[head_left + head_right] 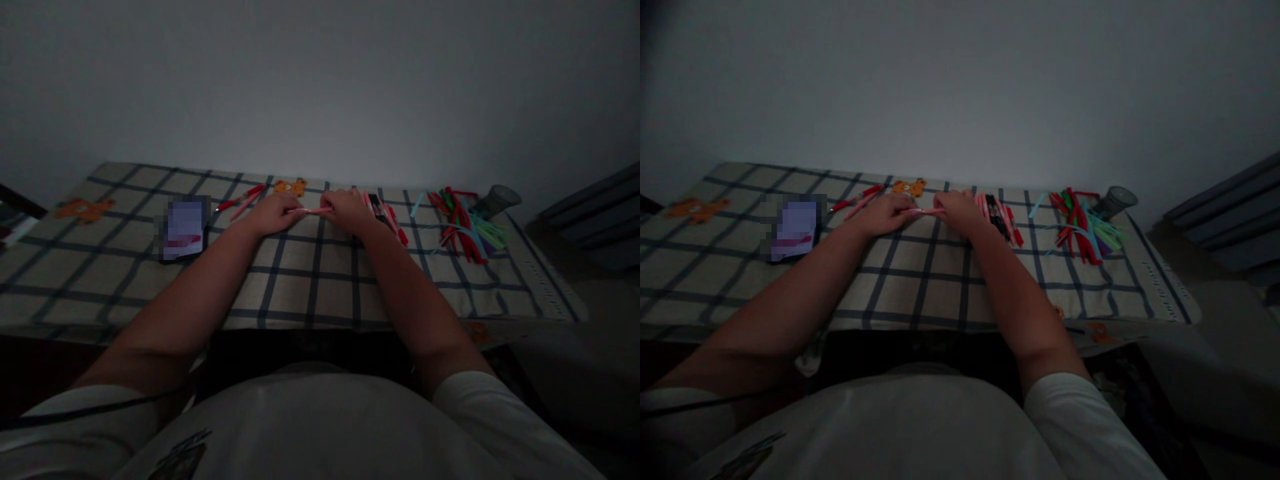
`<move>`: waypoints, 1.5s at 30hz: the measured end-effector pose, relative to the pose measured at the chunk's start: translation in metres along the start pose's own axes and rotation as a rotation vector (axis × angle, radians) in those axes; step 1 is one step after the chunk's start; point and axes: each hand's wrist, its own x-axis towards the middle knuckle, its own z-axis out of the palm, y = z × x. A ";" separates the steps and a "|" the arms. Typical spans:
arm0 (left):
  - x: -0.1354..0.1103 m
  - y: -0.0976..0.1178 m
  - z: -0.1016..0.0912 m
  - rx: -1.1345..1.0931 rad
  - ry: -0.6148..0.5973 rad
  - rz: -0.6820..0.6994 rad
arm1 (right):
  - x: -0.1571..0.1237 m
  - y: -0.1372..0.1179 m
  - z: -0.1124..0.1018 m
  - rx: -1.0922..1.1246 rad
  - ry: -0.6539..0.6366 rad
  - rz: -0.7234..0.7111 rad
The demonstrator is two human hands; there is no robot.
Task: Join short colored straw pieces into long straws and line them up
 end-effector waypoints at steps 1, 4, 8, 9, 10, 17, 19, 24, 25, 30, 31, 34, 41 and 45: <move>0.000 -0.001 0.000 -0.001 0.001 -0.004 | 0.000 0.000 -0.001 -0.002 0.003 0.004; 0.000 -0.002 0.000 -0.008 0.012 -0.027 | -0.002 0.000 -0.003 -0.022 0.019 0.021; -0.003 -0.002 -0.004 0.005 0.025 -0.068 | -0.002 0.000 -0.007 -0.042 0.039 0.048; -0.003 -0.001 -0.005 0.010 0.023 -0.077 | -0.002 0.001 -0.008 -0.042 0.040 0.055; -0.004 0.000 -0.007 0.014 0.017 -0.084 | -0.003 0.001 -0.008 -0.042 0.043 0.061; -0.002 0.001 -0.004 0.020 -0.013 -0.040 | -0.002 -0.003 -0.006 -0.093 0.038 0.033; -0.001 0.001 -0.003 0.018 -0.014 -0.034 | -0.001 -0.004 -0.005 -0.094 0.042 0.027; -0.001 0.003 -0.005 0.047 -0.024 -0.058 | 0.000 0.001 -0.001 -0.070 0.088 0.042; -0.001 0.003 -0.005 0.059 -0.017 -0.066 | 0.000 0.002 0.000 -0.060 0.098 0.049; 0.000 -0.007 -0.002 0.111 0.037 -0.098 | -0.001 0.002 -0.004 -0.036 0.127 0.092; 0.000 -0.011 -0.001 0.118 0.054 -0.104 | -0.002 0.002 -0.006 -0.040 0.130 0.100; 0.001 -0.018 0.001 0.130 0.088 -0.115 | -0.003 0.001 -0.010 -0.055 0.133 0.126; -0.001 -0.015 -0.004 0.161 0.072 -0.211 | -0.002 0.002 -0.009 -0.056 0.166 0.145; 0.000 -0.016 -0.003 0.157 0.033 -0.185 | -0.002 0.002 -0.009 -0.045 0.150 0.133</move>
